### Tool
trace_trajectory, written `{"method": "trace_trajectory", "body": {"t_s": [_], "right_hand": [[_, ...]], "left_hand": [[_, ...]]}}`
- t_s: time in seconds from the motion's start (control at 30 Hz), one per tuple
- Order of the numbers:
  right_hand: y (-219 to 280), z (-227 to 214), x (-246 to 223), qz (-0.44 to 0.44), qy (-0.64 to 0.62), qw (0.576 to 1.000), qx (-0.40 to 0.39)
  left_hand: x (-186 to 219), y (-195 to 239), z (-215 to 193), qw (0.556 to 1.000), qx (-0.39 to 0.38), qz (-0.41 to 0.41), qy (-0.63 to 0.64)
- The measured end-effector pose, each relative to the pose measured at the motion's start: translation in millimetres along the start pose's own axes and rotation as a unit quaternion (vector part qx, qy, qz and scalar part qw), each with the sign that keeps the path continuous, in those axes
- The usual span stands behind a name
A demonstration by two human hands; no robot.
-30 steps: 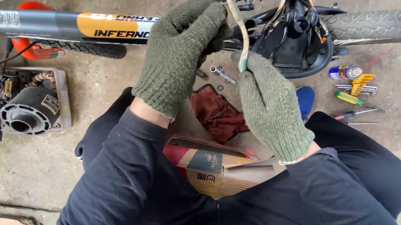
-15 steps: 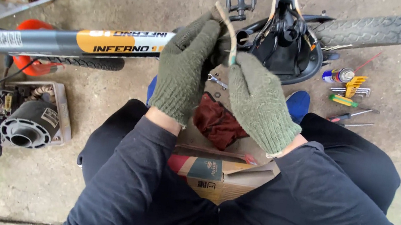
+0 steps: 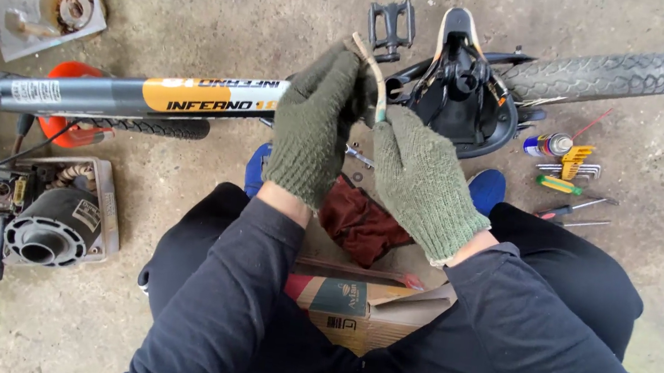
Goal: The person cleans a bicycle seat using a small brush and a cloth. They scrub the underside and sides of the seat, then wipe it down with a cloth to remove debris.
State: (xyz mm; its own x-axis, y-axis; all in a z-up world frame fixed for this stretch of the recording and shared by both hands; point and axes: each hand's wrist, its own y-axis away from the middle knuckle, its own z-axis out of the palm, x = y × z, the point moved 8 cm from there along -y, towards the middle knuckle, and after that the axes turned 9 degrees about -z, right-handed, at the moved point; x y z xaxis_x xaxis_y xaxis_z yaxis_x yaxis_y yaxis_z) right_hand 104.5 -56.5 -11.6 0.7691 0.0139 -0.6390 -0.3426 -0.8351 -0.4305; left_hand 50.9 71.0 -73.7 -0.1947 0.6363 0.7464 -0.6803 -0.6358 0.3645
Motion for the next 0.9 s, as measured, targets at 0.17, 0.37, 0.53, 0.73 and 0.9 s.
{"method": "trace_trajectory", "body": {"t_s": [0.17,0.37,0.53,0.73,0.9], "right_hand": [[-2.8,-6.2,5.9,0.106,-0.047,0.993,0.012],[0.2,-8.5,10.3,0.071,0.002,0.997,0.02],[3.9,-4.4,-4.8,0.005,0.059,0.998,-0.003],[1.4,-11.3,5.3,0.069,-0.019,0.997,0.022],[32.6,6.9,31.6,0.252,0.016,0.964,0.083]], "left_hand": [[-10.4,3.3,-0.9,0.996,0.09,-0.028,-0.004],[-11.0,1.4,10.4,0.998,0.054,-0.017,0.024],[-6.6,-7.7,-1.7,0.999,0.038,-0.013,0.032],[-9.3,-2.6,12.2,0.999,0.03,-0.021,0.009],[-2.3,-5.1,8.5,0.997,0.044,-0.012,0.055]]}}
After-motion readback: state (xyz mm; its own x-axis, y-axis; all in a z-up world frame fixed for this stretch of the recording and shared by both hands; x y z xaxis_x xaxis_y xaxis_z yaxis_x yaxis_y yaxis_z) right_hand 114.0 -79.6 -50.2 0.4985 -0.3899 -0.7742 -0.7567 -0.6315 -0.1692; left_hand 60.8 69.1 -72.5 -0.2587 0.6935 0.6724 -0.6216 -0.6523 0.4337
